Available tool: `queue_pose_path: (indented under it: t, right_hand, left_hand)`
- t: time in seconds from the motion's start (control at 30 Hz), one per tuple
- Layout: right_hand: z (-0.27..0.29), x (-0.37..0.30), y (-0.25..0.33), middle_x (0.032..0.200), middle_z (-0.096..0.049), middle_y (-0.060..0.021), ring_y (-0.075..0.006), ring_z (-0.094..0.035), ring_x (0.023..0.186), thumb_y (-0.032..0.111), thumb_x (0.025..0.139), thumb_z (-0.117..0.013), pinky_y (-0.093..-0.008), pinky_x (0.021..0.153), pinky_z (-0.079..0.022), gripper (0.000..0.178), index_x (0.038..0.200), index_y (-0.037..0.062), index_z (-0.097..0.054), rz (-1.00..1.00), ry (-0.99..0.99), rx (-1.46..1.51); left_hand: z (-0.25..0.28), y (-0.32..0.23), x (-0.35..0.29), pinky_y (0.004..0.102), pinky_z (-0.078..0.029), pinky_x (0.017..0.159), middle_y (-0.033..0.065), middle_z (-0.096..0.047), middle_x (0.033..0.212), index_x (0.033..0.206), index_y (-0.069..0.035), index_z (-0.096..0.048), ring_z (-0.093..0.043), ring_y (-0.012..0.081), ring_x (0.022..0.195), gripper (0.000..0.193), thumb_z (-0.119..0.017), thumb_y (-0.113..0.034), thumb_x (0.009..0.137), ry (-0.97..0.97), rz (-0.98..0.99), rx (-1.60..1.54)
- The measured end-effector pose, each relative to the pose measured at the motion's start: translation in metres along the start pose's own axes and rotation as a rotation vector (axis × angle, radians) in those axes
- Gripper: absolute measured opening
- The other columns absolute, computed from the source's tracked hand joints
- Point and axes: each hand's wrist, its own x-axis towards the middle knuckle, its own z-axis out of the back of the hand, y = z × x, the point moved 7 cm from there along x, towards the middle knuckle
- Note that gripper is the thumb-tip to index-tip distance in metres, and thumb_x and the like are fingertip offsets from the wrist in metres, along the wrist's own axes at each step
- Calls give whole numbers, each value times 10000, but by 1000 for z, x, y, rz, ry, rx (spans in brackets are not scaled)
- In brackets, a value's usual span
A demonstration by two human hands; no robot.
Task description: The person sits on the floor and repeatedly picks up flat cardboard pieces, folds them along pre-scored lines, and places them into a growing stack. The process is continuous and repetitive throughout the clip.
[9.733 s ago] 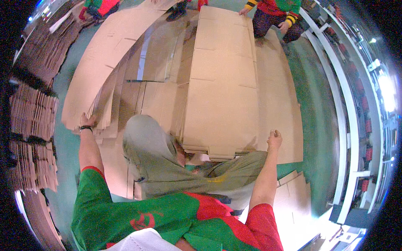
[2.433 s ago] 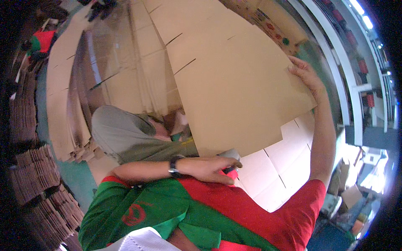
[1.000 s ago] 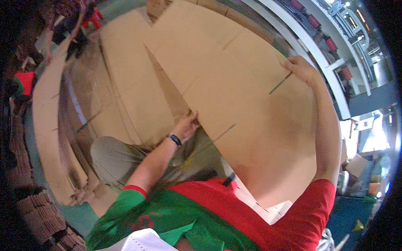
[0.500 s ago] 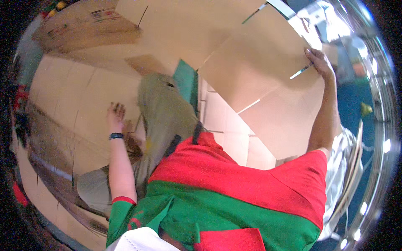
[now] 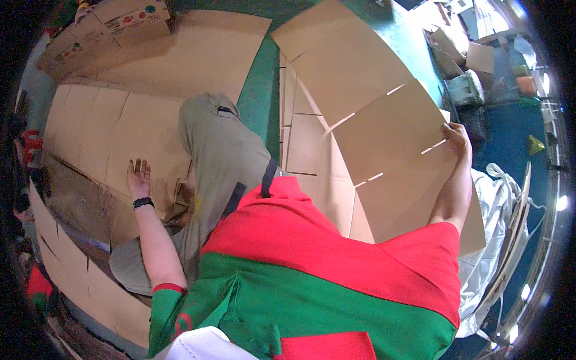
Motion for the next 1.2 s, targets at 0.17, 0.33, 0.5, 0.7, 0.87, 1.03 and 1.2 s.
queue_pose_path:
  t: [0.17,0.33,0.5,0.7,0.87,1.03,1.2]
  right_hand:
    - [-40,25,-99,812,-657,-96,-198,-558,618,321,911,-608,-381,581,-444,307,957,28,-689,212,18,-628]
    - [-155,-27,-152,1092,-598,-179,-327,-569,930,291,920,-597,-475,788,-461,345,1161,46,-579,547,-129,-861]
    - [-186,-16,-151,1201,-557,-198,-344,-545,1055,305,890,-630,-490,877,-456,457,1250,44,-523,21,-11,-810]
    - [-233,42,-51,1274,-522,-210,-338,-515,1141,340,847,-678,-483,942,-447,595,1320,38,-478,72,-83,-746]
    - [-367,-8,72,1299,-526,-161,-279,-494,1195,336,811,-725,-401,959,-470,676,1344,15,-459,553,134,-200]
    - [-469,-102,134,1255,-545,-156,-282,-512,1162,312,818,-713,-400,948,-470,625,1317,18,-479,777,447,-210]
    - [-495,-133,119,1211,-565,-151,-286,-530,1129,288,824,-702,-399,936,-470,574,1289,20,-499,749,570,-377]
  left_hand:
    - [6,-20,-17,395,-517,882,104,-581,1157,1304,-95,-488,-603,299,1027,368,-531,-248,972,-49,-57,-12]
    - [-27,-63,-67,361,-523,858,121,-609,1184,1309,-105,-518,-630,259,1019,365,-498,-273,985,-8,-235,332]
    - [-34,-155,-156,294,-520,823,99,-652,1111,1303,-48,-518,-641,158,940,423,-578,-285,958,156,-453,804]
    - [206,-222,-215,271,-498,743,59,-672,974,1201,-58,-586,-614,110,833,397,-599,-354,935,-390,-505,540]
    - [406,-86,-235,356,-496,791,175,-664,1046,1212,36,-575,-616,219,967,586,-656,-429,865,-1132,-269,516]
    - [432,5,-216,413,-478,858,246,-649,1044,1109,139,-588,-624,264,983,690,-655,-490,832,-1117,61,364]
    - [414,-11,-242,416,-523,777,243,-638,1047,1094,162,-548,-649,301,914,731,-709,-482,786,-1656,178,586]
